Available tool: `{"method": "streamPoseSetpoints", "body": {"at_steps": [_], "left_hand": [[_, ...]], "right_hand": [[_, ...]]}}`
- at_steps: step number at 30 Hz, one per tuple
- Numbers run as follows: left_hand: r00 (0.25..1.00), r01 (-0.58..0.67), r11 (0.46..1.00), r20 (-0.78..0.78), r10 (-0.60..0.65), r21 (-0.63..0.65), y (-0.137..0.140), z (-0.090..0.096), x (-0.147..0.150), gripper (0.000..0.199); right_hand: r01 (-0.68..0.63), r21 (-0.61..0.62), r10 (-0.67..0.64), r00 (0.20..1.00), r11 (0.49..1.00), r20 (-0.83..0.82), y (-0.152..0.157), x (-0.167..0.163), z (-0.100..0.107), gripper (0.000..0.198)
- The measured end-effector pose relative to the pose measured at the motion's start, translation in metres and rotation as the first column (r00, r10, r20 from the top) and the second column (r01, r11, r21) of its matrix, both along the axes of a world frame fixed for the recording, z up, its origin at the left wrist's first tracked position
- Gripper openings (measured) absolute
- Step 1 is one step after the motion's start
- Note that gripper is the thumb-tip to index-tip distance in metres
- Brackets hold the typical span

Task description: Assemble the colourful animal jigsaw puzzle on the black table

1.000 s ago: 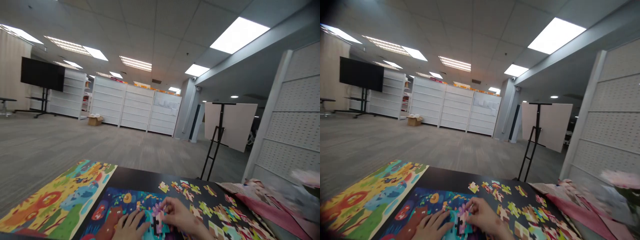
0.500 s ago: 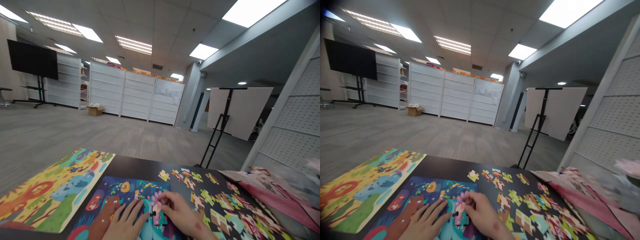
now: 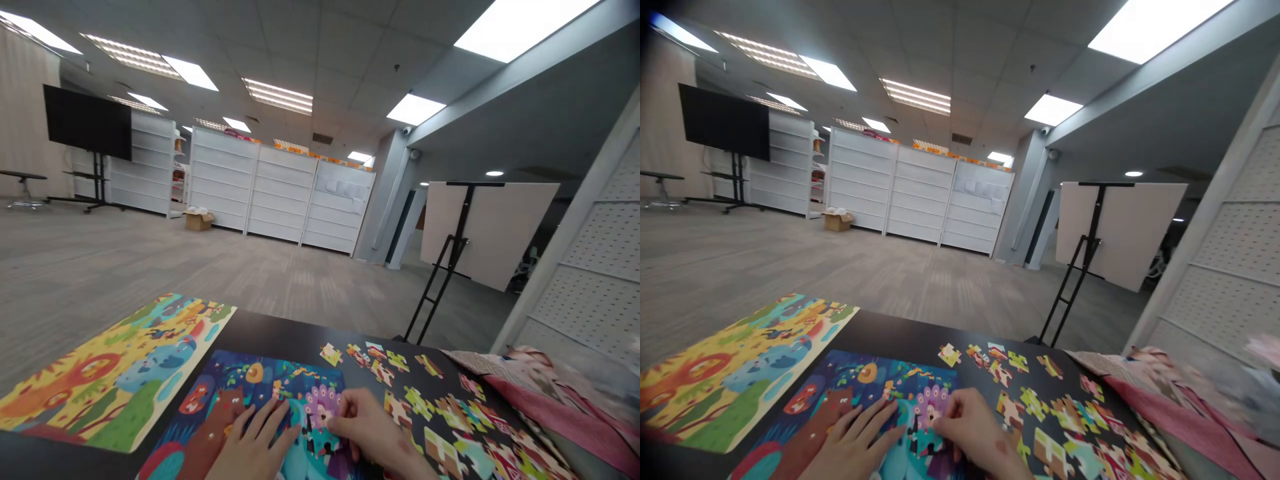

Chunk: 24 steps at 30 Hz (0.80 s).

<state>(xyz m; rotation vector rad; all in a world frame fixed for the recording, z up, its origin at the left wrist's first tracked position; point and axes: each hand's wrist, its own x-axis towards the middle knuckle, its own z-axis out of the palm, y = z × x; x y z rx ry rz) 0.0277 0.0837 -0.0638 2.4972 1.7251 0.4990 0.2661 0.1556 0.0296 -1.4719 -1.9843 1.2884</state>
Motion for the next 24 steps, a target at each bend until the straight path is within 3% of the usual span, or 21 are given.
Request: {"method": "streamPoseSetpoints", "body": {"at_steps": [5, 10, 14, 17, 20, 24], "left_hand": [[0.999, 0.014, 0.998, 0.031, -0.015, 0.056, 0.001, -0.007, -0.001, 0.054], [1.0, 0.006, 0.999, 0.021, -0.005, -0.034, 0.001, -0.005, 0.0, 0.06], [1.0, 0.017, 0.998, 0.021, -0.015, -0.058, -0.002, 0.008, -0.002, 0.059], [0.999, 0.042, 0.999, 0.031, -0.042, -0.005, -0.004, 0.015, -0.002, 0.057], [0.999, 0.024, 0.998, 0.035, -0.026, 0.051, -0.004, 0.012, -0.001, 0.051], [0.999, 0.018, 0.999, 0.028, -0.019, 0.036, -0.001, 0.001, 0.0, 0.056]], "right_hand": [[-0.027, -0.069, 0.021, 0.996, 0.997, -0.084, 0.001, 0.002, 0.001, 0.028], [-0.001, -0.152, -0.023, 0.987, 0.988, -0.161, -0.001, -0.002, -0.005, 0.039], [0.014, -0.073, -0.02, 0.996, 0.997, -0.082, -0.002, -0.007, -0.011, 0.027], [0.012, 0.015, -0.012, 1.0, 1.0, 0.02, -0.004, -0.009, -0.006, 0.023], [0.013, 0.092, -0.026, 0.99, 0.996, 0.141, -0.007, -0.011, 0.002, 0.026], [0.034, 0.137, -0.066, 0.97, 0.99, 0.235, -0.01, -0.015, 0.007, 0.028]]}}
